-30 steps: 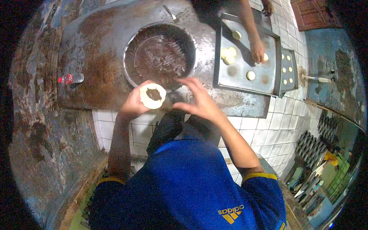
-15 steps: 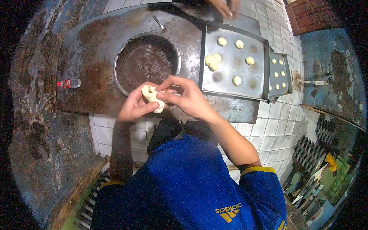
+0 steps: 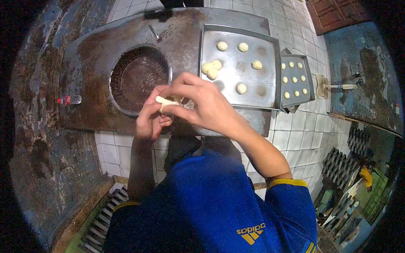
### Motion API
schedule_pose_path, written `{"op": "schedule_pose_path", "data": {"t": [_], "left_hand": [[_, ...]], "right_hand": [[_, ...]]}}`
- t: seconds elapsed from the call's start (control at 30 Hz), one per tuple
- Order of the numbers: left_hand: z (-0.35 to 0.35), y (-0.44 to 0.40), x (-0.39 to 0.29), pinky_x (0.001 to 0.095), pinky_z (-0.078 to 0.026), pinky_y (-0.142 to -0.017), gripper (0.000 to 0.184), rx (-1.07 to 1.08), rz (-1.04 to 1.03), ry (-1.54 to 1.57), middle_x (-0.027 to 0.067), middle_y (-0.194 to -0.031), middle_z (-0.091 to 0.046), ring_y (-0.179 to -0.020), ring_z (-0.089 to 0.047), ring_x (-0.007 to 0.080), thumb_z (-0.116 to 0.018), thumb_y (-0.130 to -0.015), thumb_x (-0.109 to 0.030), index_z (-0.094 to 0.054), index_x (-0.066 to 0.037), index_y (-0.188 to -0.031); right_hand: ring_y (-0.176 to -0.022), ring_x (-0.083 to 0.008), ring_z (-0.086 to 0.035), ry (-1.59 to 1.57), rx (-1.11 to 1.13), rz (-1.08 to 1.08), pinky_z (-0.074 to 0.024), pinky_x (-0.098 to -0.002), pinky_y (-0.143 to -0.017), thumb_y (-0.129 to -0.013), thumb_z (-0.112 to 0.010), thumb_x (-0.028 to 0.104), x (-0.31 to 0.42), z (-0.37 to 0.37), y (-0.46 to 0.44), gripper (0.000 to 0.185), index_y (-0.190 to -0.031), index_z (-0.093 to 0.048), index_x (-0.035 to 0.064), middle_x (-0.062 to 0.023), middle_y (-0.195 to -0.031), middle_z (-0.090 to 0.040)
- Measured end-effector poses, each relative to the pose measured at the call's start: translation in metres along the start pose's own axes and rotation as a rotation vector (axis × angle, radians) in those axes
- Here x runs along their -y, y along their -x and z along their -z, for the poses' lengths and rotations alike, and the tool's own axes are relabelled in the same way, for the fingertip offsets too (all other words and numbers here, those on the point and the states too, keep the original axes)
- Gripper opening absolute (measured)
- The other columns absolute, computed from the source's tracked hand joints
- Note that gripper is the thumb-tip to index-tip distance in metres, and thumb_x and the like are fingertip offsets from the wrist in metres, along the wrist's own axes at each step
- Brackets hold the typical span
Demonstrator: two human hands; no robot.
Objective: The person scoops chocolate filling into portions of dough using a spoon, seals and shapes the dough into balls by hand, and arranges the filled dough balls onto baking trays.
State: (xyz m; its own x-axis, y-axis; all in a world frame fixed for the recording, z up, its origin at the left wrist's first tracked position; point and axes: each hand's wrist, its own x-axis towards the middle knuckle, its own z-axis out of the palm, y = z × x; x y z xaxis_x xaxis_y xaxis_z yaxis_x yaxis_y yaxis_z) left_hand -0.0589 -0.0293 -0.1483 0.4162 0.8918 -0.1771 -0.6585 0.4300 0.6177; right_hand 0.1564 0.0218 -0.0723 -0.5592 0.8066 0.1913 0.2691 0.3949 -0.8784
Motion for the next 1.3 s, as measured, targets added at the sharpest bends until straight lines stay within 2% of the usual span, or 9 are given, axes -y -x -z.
{"op": "schedule_pose_path", "data": {"t": [0.07, 0.17, 0.37, 0.53, 0.67, 0.8, 0.97, 1.1, 1.3], "left_hand": [[-0.011, -0.007, 0.014, 0.0299, -0.052, -0.089, 0.050, 0.171, 0.025, 0.207, 0.0082, -0.117, -0.063, -0.102, -0.062, 0.0129, -0.054, -0.098, -0.014, -0.042, -0.003, -0.146], [-0.059, -0.020, 0.030, 0.0252, -0.050, -0.085, 0.038, -0.250, -0.230, -0.677, 0.0061, -0.114, -0.064, -0.099, -0.060, 0.0090, -0.067, -0.100, -0.013, -0.052, -0.002, -0.133], [-0.078, -0.038, 0.060, 0.0267, -0.051, -0.090, 0.035, -0.267, -0.153, -0.313, 0.0063, -0.114, -0.066, -0.101, -0.063, 0.0109, -0.059, -0.100, -0.011, -0.055, 0.002, -0.132], [-0.083, -0.051, 0.070, 0.0191, -0.042, -0.055, 0.042, -0.194, -0.024, -0.023, 0.0065, -0.106, -0.063, -0.080, -0.056, 0.0048, -0.050, -0.101, -0.015, -0.046, -0.004, -0.142], [-0.116, -0.051, 0.052, 0.0162, -0.035, -0.048, 0.049, -0.380, -0.026, 0.031, 0.0039, -0.094, -0.057, -0.064, -0.046, 0.0029, -0.054, -0.104, -0.028, -0.045, -0.005, -0.145], [-0.147, -0.062, 0.041, 0.0171, -0.045, -0.060, 0.048, -0.476, -0.284, -0.468, 0.0041, -0.093, -0.064, -0.078, -0.057, 0.0043, -0.070, -0.097, -0.004, -0.047, -0.002, -0.139], [-0.159, -0.083, 0.035, 0.0231, -0.050, -0.076, 0.027, -0.371, -0.445, -0.703, 0.0039, -0.095, -0.064, -0.087, -0.062, 0.0074, -0.077, -0.091, -0.003, -0.058, -0.001, -0.110], [-0.167, -0.102, 0.060, 0.0297, -0.053, -0.090, 0.037, -0.201, -0.412, -0.473, 0.0094, -0.101, -0.069, -0.092, -0.065, 0.0113, -0.073, -0.088, -0.001, -0.051, -0.004, -0.118], [-0.160, -0.113, 0.065, 0.0457, -0.051, -0.105, 0.061, -0.118, -0.638, -0.484, 0.0111, -0.092, -0.072, -0.099, -0.070, 0.0178, -0.074, -0.086, -0.002, -0.033, -0.005, -0.131]], "right_hand": [[-0.093, -0.0235, -0.072, 0.006, -0.020, -0.052, -0.0582, -0.0347, -0.080, -0.087, -0.082, 0.008, -0.006, 0.013, 0.011, 0.022, -0.109, -0.080, 0.0043, -0.0111, -0.102, -0.071], [-0.095, -0.0316, -0.074, 0.006, -0.092, -0.010, -0.0592, -0.0393, -0.080, -0.094, -0.072, 0.007, -0.026, 0.028, 0.027, 0.022, -0.115, -0.078, 0.0072, -0.0131, -0.107, -0.073], [-0.116, -0.0360, -0.068, 0.113, -0.092, 0.062, -0.0572, -0.0425, -0.094, -0.091, -0.078, 0.026, -0.023, 0.063, 0.041, 0.063, -0.148, -0.057, 0.0109, -0.0173, -0.130, -0.065], [-0.103, -0.0275, -0.069, -0.013, -0.045, 0.183, -0.0559, -0.0359, -0.091, -0.080, -0.090, 0.026, -0.053, 0.065, 0.050, 0.050, -0.124, -0.077, 0.0076, -0.0118, -0.114, -0.068], [-0.096, -0.0201, -0.069, -0.366, -0.188, -0.187, -0.0556, -0.0372, -0.087, -0.090, -0.083, 0.018, -0.067, 0.060, 0.056, 0.029, -0.113, -0.080, -0.0006, -0.0102, -0.107, -0.072], [-0.100, -0.0144, -0.069, -1.154, -0.182, -0.521, -0.0622, -0.0295, -0.076, -0.099, -0.074, 0.012, -0.058, 0.059, 0.064, 0.032, -0.130, -0.072, 0.0030, -0.0102, -0.111, -0.073], [-0.107, -0.0157, -0.070, -1.611, -0.155, -0.382, -0.0647, -0.0288, -0.081, -0.096, -0.073, -0.001, -0.058, 0.033, 0.078, 0.041, -0.132, -0.054, 0.0047, -0.0088, -0.125, -0.066], [-0.107, -0.0160, -0.069, -1.069, -0.623, -0.168, -0.0617, -0.0287, -0.084, -0.095, -0.077, 0.005, -0.067, 0.013, 0.068, 0.043, -0.133, -0.058, -0.0038, -0.0104, -0.130, -0.065], [-0.115, -0.0174, -0.067, -1.034, -0.371, -0.148, -0.0548, -0.0339, -0.097, -0.098, -0.075, 0.009, -0.057, 0.054, 0.080, 0.040, -0.132, -0.064, -0.0085, -0.0134, -0.125, -0.071]]}}
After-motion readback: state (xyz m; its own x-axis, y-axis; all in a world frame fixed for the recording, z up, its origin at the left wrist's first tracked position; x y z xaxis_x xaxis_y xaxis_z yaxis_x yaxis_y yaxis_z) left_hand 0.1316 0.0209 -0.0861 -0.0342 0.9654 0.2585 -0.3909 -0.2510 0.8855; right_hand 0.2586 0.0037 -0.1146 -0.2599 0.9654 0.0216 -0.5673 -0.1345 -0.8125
